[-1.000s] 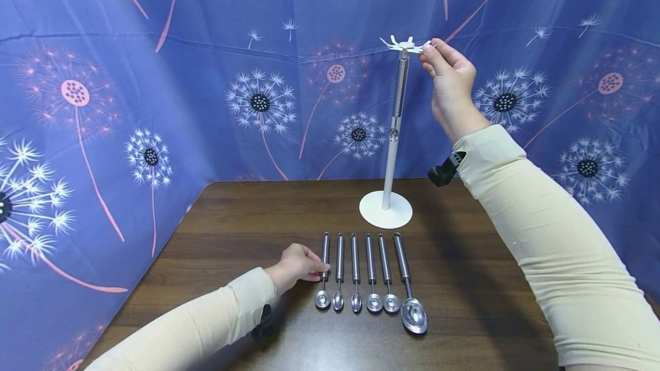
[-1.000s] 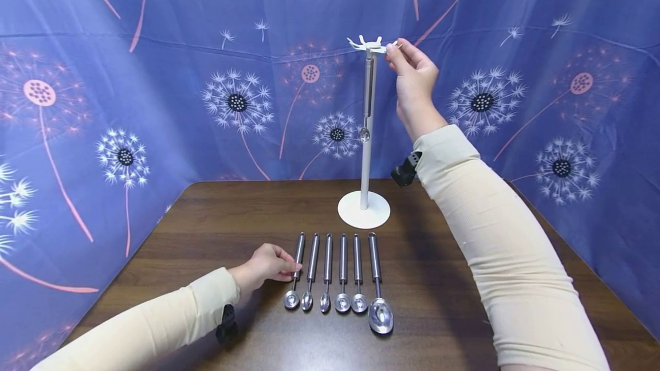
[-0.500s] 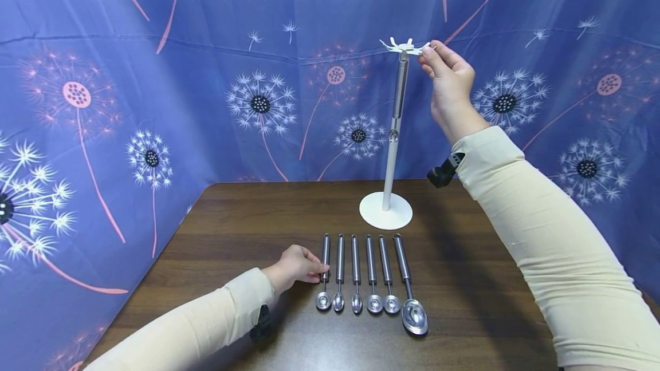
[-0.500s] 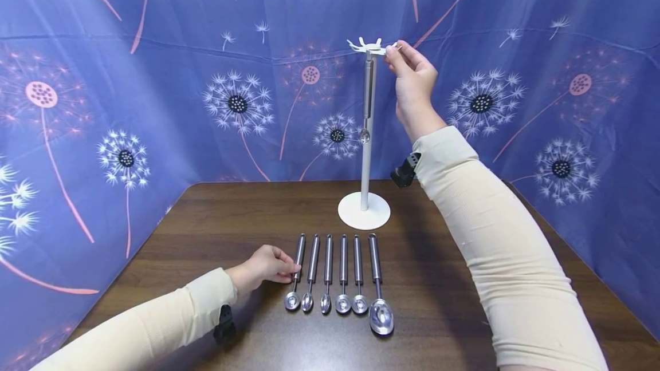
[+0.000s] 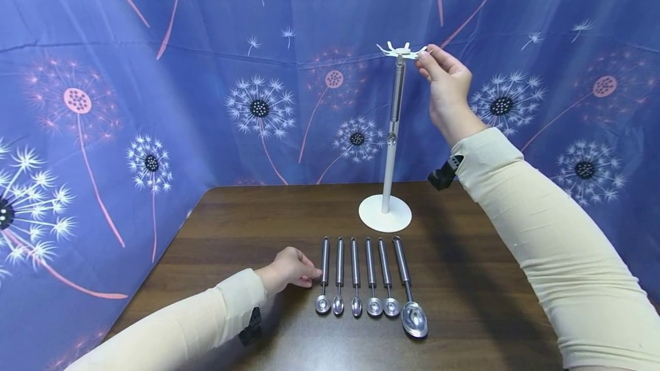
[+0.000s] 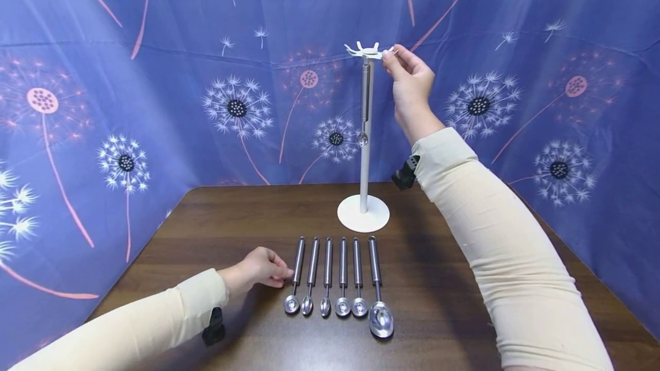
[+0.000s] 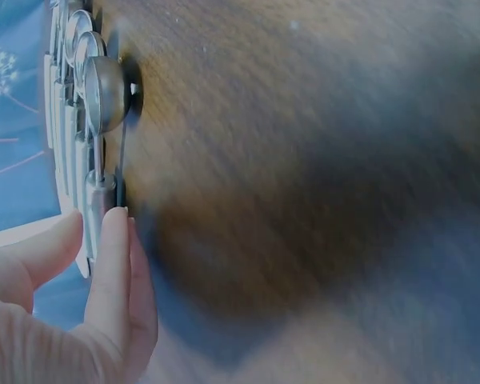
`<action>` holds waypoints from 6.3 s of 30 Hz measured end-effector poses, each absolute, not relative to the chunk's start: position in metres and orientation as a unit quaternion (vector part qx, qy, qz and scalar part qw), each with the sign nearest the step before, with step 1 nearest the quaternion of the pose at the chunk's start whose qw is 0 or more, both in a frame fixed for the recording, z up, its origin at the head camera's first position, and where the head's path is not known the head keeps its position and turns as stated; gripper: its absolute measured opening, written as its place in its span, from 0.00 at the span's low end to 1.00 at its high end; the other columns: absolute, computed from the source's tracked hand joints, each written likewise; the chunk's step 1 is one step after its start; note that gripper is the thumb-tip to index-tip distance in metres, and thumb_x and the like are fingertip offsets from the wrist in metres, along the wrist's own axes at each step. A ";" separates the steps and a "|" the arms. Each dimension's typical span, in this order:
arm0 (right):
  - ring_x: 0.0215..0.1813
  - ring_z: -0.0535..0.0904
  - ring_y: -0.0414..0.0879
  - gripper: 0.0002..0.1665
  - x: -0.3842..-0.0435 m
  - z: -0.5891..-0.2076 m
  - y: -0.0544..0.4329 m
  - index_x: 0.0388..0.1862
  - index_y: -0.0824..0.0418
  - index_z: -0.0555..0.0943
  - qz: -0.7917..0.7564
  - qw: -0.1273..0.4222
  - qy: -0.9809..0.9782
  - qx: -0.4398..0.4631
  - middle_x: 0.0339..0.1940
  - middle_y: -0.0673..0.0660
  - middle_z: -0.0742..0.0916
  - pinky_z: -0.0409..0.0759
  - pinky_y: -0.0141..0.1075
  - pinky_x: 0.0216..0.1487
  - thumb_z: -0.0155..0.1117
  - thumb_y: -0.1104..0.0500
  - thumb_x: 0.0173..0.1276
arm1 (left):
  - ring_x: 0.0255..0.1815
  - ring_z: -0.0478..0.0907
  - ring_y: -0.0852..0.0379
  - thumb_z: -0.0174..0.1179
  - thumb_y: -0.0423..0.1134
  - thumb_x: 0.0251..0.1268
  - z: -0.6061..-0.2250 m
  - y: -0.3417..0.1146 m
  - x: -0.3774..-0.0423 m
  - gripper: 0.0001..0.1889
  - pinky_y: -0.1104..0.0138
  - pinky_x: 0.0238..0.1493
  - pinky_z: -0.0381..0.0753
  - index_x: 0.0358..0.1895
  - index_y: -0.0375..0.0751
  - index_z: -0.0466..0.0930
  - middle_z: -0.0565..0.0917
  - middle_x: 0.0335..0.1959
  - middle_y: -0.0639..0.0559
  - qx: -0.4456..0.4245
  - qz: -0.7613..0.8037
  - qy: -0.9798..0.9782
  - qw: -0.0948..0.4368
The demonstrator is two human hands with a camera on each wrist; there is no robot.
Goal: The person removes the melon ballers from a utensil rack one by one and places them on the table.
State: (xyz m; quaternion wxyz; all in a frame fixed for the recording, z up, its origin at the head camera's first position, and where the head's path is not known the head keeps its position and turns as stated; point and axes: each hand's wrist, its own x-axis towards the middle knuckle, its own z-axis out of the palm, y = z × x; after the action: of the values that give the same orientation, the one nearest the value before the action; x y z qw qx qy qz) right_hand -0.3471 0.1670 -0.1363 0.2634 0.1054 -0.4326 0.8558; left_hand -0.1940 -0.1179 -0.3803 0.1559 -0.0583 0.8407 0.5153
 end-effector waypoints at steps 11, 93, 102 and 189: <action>0.30 0.83 0.40 0.13 -0.346 -0.137 0.165 0.46 0.68 0.83 0.847 0.276 -0.443 0.099 0.28 0.51 0.86 0.82 0.30 0.48 0.67 0.71 0.61 | 0.31 0.87 0.47 0.68 0.26 0.55 -0.356 -0.126 -0.203 0.06 0.63 0.37 0.90 0.33 0.27 0.80 0.84 0.30 0.42 -0.025 0.509 0.846 0.155; 0.34 0.79 0.36 0.15 -0.345 -0.141 0.155 0.51 0.67 0.81 0.779 0.332 -0.526 0.076 0.28 0.46 0.83 0.79 0.26 0.47 0.64 0.66 0.66 | 0.63 0.75 0.56 0.60 0.40 0.68 -0.193 -0.006 -0.330 0.22 0.62 0.70 0.72 0.64 0.47 0.73 0.78 0.62 0.50 0.194 0.629 0.753 0.008; 0.35 0.79 0.36 0.17 -0.345 -0.141 0.156 0.53 0.68 0.80 0.780 0.333 -0.524 0.074 0.29 0.46 0.83 0.79 0.27 0.48 0.64 0.65 0.66 | 0.64 0.75 0.55 0.58 0.37 0.69 -0.179 0.008 -0.340 0.23 0.63 0.72 0.70 0.66 0.44 0.71 0.79 0.62 0.48 0.206 0.646 0.735 -0.001; 0.38 0.80 0.37 0.19 -0.346 -0.137 0.157 0.55 0.68 0.80 0.809 0.306 -0.497 0.073 0.33 0.49 0.86 0.80 0.24 0.53 0.64 0.66 0.65 | 0.43 0.84 0.54 0.68 0.35 0.60 -0.254 -0.051 -0.268 0.18 0.67 0.48 0.87 0.54 0.38 0.80 0.85 0.45 0.44 0.152 0.589 0.794 0.011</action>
State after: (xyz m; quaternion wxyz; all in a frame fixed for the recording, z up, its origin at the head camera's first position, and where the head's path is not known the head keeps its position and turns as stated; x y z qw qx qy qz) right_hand -0.3461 0.1566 -0.1375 0.3057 0.0731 -0.4972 0.8087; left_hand -0.2684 -0.0510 -0.2538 0.0107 0.1519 0.7940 0.5885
